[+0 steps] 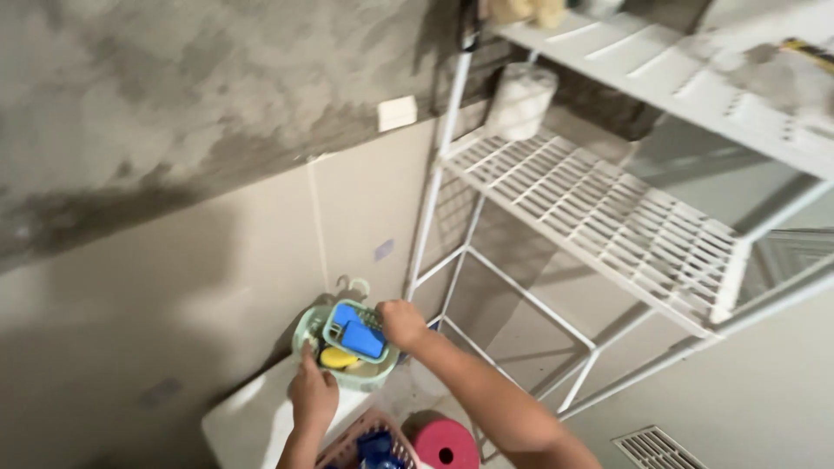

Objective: The person organizes bathroom items by moving them from a pink basket on the toilet tank to a white wire shelving unit. They place bottles, tubes, and packaged items onto the shelves and hang a small basket on the side of the unit.

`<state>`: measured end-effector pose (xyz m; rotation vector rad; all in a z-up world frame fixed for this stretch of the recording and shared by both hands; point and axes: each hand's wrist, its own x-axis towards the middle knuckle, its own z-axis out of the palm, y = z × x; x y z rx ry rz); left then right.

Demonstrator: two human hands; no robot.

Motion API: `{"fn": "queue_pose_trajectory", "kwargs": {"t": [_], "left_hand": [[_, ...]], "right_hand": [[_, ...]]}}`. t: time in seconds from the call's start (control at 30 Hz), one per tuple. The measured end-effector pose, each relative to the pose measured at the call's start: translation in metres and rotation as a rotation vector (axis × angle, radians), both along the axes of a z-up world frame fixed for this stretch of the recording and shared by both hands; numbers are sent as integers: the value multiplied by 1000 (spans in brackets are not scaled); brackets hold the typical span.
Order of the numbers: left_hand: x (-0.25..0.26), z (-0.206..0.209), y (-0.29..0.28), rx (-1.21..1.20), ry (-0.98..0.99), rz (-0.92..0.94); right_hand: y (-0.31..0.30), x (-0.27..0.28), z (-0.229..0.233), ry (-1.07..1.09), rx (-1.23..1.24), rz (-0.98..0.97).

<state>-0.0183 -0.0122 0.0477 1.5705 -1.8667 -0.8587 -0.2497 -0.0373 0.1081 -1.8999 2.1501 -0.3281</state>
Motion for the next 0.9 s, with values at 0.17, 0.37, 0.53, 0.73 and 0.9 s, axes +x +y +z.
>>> {"fn": "queue_pose_trajectory", "kwargs": {"t": [0.17,0.37,0.53,0.73,0.9], "left_hand": [[-48,55,-21,-252,243,49],[-91,106,-33,-153,511,2],[-85,86,-41,-109,562,43],[-51,28,-67,-156,435,163],[-18,-16,-82,-323,446,192]], "right_hand": [[26,-82,159,-450,-23,-35],[47,-196,299,-444,-208,-340],[-16,-247,305,-261,-309,-553],[-97,-260,262,-348,-370,-788],[-128,-261,235,-470,-571,-786]]}}
